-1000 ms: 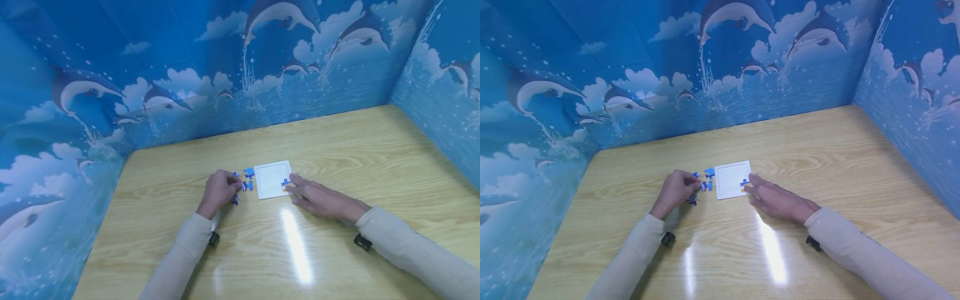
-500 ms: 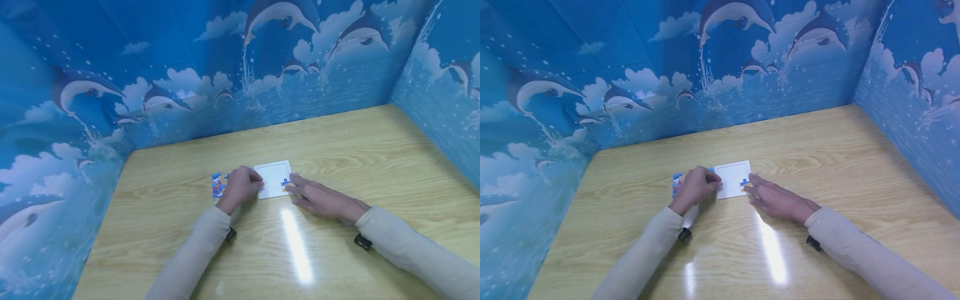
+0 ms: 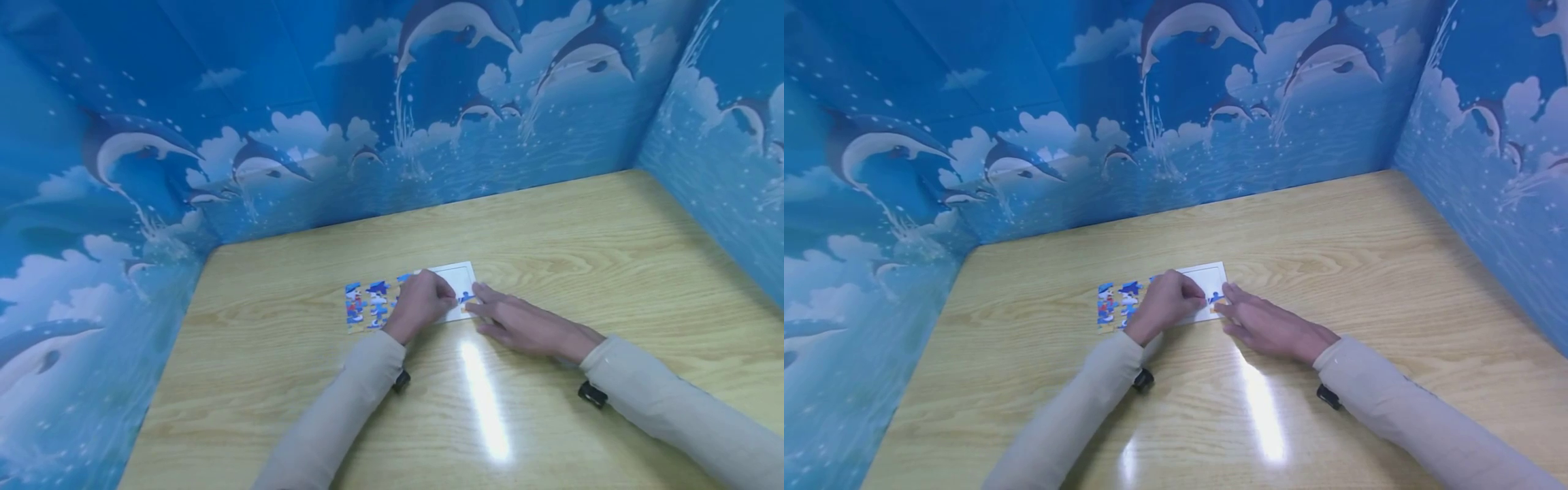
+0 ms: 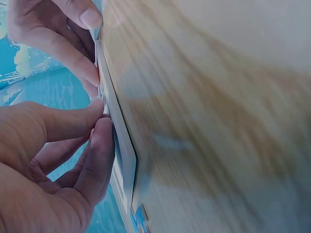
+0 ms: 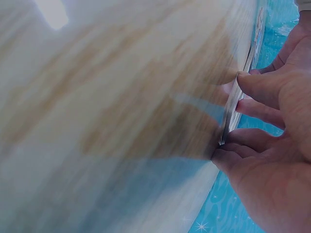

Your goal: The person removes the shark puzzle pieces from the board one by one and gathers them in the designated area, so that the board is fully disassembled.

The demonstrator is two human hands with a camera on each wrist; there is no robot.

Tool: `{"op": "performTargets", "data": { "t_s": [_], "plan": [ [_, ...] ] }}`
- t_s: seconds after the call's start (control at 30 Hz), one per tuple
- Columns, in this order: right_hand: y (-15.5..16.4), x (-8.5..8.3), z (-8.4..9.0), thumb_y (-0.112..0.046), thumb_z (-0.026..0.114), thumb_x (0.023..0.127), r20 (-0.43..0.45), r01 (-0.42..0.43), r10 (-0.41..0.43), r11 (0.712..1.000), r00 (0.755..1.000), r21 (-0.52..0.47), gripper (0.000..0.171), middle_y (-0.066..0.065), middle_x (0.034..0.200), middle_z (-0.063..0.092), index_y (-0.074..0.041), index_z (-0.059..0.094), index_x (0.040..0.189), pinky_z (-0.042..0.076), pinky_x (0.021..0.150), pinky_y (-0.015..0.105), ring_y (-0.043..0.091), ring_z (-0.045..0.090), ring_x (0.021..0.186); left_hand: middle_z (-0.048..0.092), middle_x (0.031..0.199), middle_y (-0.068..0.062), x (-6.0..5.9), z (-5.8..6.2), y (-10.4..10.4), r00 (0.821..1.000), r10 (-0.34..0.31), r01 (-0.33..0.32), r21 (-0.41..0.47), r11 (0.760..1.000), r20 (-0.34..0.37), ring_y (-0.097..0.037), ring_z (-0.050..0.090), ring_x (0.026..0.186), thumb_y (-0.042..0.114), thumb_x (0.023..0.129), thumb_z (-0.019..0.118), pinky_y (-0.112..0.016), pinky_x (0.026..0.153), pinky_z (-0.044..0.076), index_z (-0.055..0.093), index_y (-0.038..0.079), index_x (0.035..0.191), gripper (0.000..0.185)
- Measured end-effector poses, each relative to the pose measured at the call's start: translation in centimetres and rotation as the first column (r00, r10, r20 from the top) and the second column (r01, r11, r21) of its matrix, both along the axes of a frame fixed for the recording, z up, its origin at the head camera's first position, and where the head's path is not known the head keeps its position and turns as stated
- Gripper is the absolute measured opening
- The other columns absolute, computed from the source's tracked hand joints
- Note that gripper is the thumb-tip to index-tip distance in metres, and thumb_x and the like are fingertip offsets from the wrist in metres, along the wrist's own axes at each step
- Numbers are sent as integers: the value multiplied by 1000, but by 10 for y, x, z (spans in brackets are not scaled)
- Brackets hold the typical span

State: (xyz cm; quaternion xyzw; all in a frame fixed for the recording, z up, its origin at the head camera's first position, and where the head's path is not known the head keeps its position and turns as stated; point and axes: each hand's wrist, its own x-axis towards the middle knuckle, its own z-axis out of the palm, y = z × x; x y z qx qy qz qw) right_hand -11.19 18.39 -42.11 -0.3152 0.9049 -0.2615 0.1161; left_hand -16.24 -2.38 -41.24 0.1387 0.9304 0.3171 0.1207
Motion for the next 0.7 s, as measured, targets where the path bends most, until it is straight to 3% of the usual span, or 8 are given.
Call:
{"op": "performTargets", "data": {
  "t_s": [0.2,0.43,0.7],
  "plan": [
    [0,0,0,-10,63,100,7,-6,6,1000,1000,-6,47,35,156,23,9,49,142,28,114,59,49,24,146,76,82,3,-1,-1,7,1000,-24,23,-35,999,-13,-7,63,72,14,86,82,-22,68,51,80,12,91,6],
    [0,0,1,-10,62,100,11,-1,1,1000,1000,-8,47,35,156,23,8,50,142,29,113,59,49,24,146,74,81,2,0,-1,10,1000,-7,8,-36,999,11,-8,63,71,15,85,83,-22,67,51,80,11,92,8],
    [0,1,1,-11,62,101,9,-6,6,1000,1000,-7,47,34,157,23,7,50,143,30,113,58,48,24,146,72,79,2,0,-1,9,998,28,-29,31,999,52,-8,63,70,14,85,83,-21,65,52,78,10,90,8]
  ]
}}
